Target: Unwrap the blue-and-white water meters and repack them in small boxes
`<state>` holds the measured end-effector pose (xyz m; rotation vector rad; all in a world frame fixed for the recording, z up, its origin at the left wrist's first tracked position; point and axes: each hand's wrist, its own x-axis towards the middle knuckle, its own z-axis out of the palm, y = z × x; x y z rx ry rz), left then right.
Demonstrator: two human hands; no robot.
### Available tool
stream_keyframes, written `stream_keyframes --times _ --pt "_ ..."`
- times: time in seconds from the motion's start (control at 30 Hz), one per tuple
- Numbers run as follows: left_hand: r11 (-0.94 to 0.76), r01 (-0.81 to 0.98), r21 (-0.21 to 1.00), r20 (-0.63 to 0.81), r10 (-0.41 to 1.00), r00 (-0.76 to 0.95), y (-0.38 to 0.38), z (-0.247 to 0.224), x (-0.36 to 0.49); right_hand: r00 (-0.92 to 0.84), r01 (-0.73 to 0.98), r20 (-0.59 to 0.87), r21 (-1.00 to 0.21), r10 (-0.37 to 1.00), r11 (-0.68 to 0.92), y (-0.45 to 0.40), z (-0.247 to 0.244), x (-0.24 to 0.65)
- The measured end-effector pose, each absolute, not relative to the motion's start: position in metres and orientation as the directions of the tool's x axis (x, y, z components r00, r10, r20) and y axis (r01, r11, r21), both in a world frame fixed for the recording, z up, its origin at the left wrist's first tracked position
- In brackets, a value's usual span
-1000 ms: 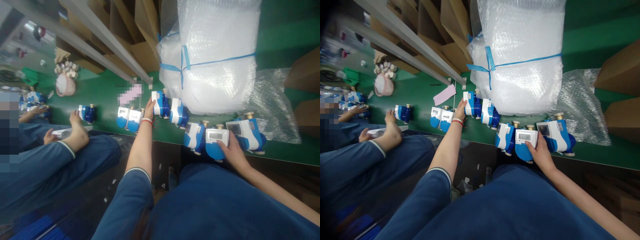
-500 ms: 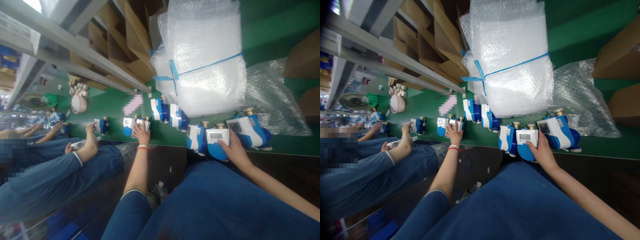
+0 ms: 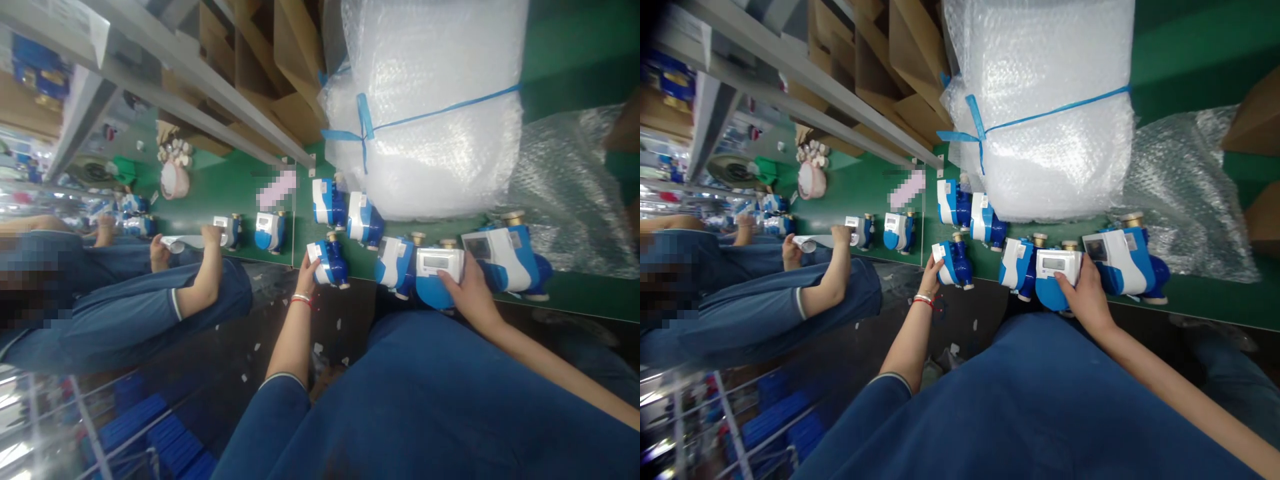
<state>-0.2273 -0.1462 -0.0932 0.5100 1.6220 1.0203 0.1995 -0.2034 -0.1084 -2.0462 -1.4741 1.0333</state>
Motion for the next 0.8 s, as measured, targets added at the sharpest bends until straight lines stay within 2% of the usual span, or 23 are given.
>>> stream_keyframes --times 0.23,0.43,0.6,0.7,0.8 --pt "0.427 -0.371 0.825 -0.542 0.784 -0.304 -0.149 -0.111 -0.211 0.195 0.583 -0.308 -0.727 0.931 -0.363 -0.207 -0.106 0.197" --pt "0.402 -0.376 0.835 -0.518 0.806 -0.288 -0.145 -0.111 -0.206 0.321 0.549 -0.275 -0.726 0.906 -0.415 -0.194 -0.119 0.189" --pt "0.409 -0.319 0.855 -0.500 0.814 -0.297 -0.131 -0.106 -0.195 0.298 0.641 -0.130 -0.706 0.946 -0.299 -0.168 -0.115 0.185" --pt "0.441 -0.231 0.867 -0.497 0.803 -0.330 -0.129 -0.097 -0.182 0.267 0.744 -0.036 -0.627 0.963 -0.230 -0.151 -0.087 0.179" --pt "0.502 -0.124 0.856 -0.511 0.784 -0.351 -0.133 -0.083 -0.171 0.148 0.845 0.109 -0.531 0.983 -0.068 -0.119 -0.050 0.169"
